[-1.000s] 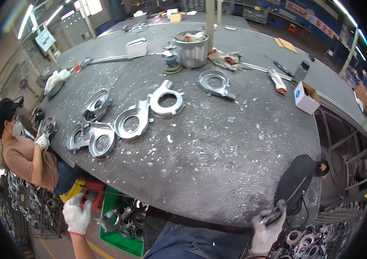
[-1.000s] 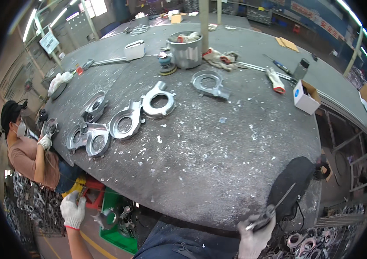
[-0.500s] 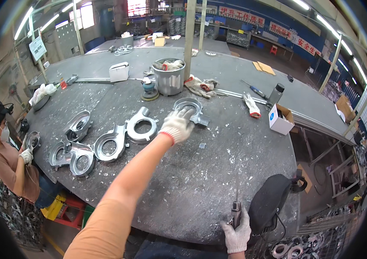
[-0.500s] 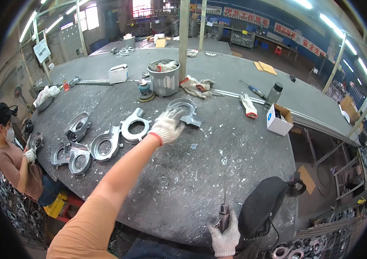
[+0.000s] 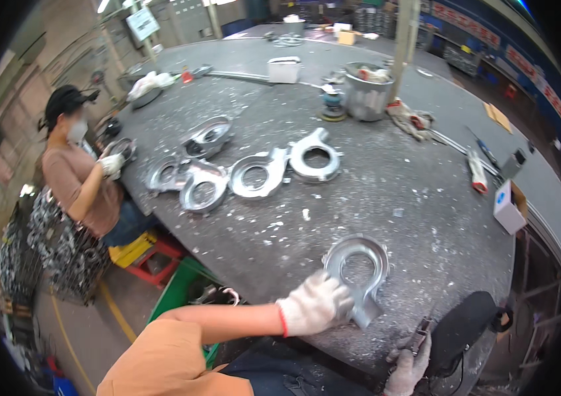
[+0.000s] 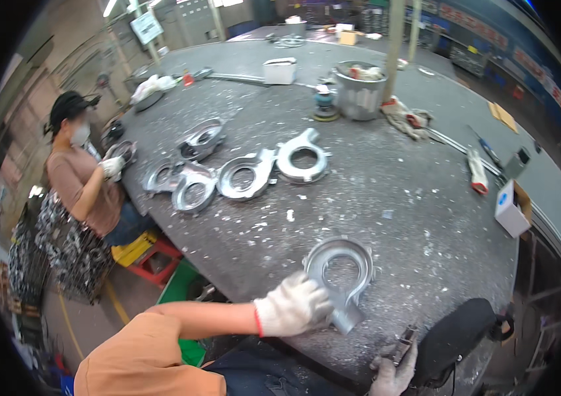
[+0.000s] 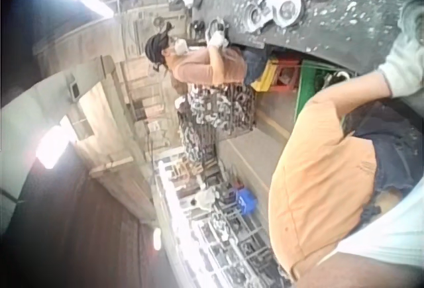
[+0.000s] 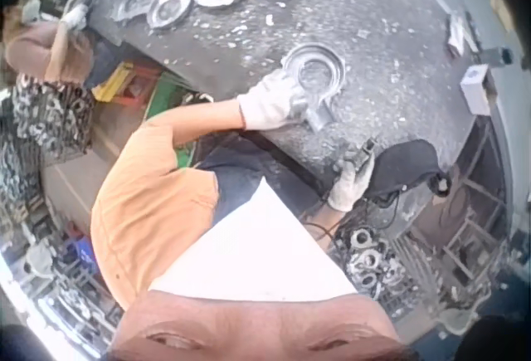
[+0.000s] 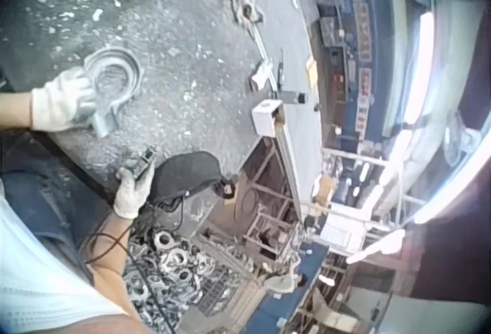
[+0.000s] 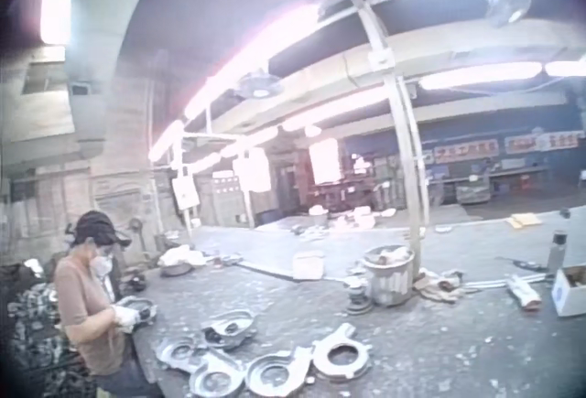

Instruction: The person smooths the edges of aluminum fan housing castings on a workbench using a hand file.

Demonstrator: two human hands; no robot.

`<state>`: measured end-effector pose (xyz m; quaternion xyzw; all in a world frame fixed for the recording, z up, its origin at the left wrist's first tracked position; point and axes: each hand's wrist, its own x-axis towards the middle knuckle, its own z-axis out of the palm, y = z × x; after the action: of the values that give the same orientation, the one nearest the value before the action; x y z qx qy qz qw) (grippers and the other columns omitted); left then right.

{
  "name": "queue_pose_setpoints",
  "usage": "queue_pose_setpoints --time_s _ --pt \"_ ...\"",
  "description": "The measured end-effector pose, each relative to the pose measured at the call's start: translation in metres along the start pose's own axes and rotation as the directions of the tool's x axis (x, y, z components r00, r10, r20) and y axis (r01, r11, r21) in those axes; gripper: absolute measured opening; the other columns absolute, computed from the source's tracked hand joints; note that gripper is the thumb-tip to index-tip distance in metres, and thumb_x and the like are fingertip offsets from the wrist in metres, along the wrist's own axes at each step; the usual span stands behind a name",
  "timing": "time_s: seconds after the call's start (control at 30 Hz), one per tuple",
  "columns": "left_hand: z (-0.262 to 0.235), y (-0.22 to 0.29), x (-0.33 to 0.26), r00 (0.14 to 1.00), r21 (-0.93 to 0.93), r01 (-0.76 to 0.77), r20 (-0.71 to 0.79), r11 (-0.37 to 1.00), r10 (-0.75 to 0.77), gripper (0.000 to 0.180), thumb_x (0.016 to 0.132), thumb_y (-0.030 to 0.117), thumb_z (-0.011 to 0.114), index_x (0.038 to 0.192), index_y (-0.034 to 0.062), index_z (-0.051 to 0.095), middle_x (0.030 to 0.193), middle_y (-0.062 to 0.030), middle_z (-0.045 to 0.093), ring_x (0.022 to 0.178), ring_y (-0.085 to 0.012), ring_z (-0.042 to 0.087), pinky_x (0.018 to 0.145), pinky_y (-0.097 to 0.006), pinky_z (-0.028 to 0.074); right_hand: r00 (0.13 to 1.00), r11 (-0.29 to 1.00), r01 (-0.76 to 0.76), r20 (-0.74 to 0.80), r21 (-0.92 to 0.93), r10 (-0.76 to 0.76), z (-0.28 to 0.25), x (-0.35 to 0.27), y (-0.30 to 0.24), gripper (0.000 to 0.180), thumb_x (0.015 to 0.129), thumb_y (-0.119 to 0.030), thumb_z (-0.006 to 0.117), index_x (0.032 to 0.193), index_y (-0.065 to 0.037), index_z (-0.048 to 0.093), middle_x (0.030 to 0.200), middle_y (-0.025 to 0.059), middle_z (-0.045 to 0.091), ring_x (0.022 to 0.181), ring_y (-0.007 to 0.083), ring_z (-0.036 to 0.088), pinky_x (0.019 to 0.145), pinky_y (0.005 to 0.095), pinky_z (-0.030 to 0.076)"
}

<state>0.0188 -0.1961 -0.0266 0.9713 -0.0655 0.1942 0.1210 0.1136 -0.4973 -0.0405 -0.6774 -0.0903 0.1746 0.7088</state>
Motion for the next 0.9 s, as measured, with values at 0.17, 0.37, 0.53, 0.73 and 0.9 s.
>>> queue_pose_setpoints --time_s 0.17,0.37,0.53,0.73,0.9 --pt "-0.040 0.023 -0.071 0.985 -0.135 0.166 -0.020 0.977 -0.170 0.038 0.086 0.043 0.084 0.110 0.0147 0.077 0.122 -0.0073 0.072 0.123 -0.0313 0.068 0.107 -0.054 0.051 0.996 0.993 -0.061 0.063 0.099 0.055 -0.002 0.002 0.001 0.063 0.097 -0.048 0.086 0.138 -0.005 0.064 0.092 0.0008 0.067 0.066 0.0112 0.059 0.056 0.0266 0.049" --pt "-0.033 -0.020 -0.097 0.993 -0.026 0.119 -0.012 0.993 -0.119 0.041 0.079 0.045 0.088 0.107 0.0174 0.078 0.121 -0.0040 0.072 0.131 -0.0321 0.063 0.121 -0.063 0.041 0.984 0.973 -0.168 -0.028 0.157 0.175 -0.001 -0.008 0.002 0.068 0.096 -0.032 0.082 0.151 -0.002 0.055 0.100 0.0082 0.073 0.069 0.0166 0.066 0.060 0.0308 0.055" --pt "-0.066 -0.041 -0.075 0.990 -0.254 -0.138 -0.038 0.957 0.133 0.038 0.074 0.043 0.089 0.076 0.0127 0.066 0.081 -0.0069 0.061 0.089 -0.0313 0.068 0.104 -0.052 0.056 0.989 0.988 -0.138 -0.073 -0.072 0.132 0.022 -0.052 -0.013 0.074 0.099 -0.006 0.069 0.169 -0.003 0.044 0.096 0.0031 0.065 0.068 0.0100 0.057 0.061 0.0247 0.050" --pt "-0.102 -0.038 -0.048 0.962 -0.249 -0.175 0.161 0.953 0.219 0.041 0.063 0.045 0.089 0.058 0.0166 0.059 0.064 -0.0018 0.050 0.062 -0.0277 0.056 0.061 -0.045 0.044 0.923 0.805 0.297 0.372 -0.514 -0.103 0.000 -0.084 -0.034 0.066 0.092 -0.030 0.089 0.150 -0.008 0.068 0.126 0.0166 0.080 0.100 0.0270 0.079 0.089 0.0376 0.063" --pt "-0.103 -0.025 -0.039 0.966 -0.181 -0.176 0.159 0.968 0.205 0.040 0.058 0.047 0.089 0.055 0.0168 0.062 0.061 -0.0014 0.051 0.061 -0.0282 0.056 0.059 -0.045 0.042 0.813 0.420 0.505 0.580 -0.754 0.062 0.001 -0.086 -0.058 0.057 0.092 -0.042 0.081 0.143 -0.017 0.074 0.122 0.0046 0.082 0.088 0.0283 0.078 0.074 0.0402 0.064"
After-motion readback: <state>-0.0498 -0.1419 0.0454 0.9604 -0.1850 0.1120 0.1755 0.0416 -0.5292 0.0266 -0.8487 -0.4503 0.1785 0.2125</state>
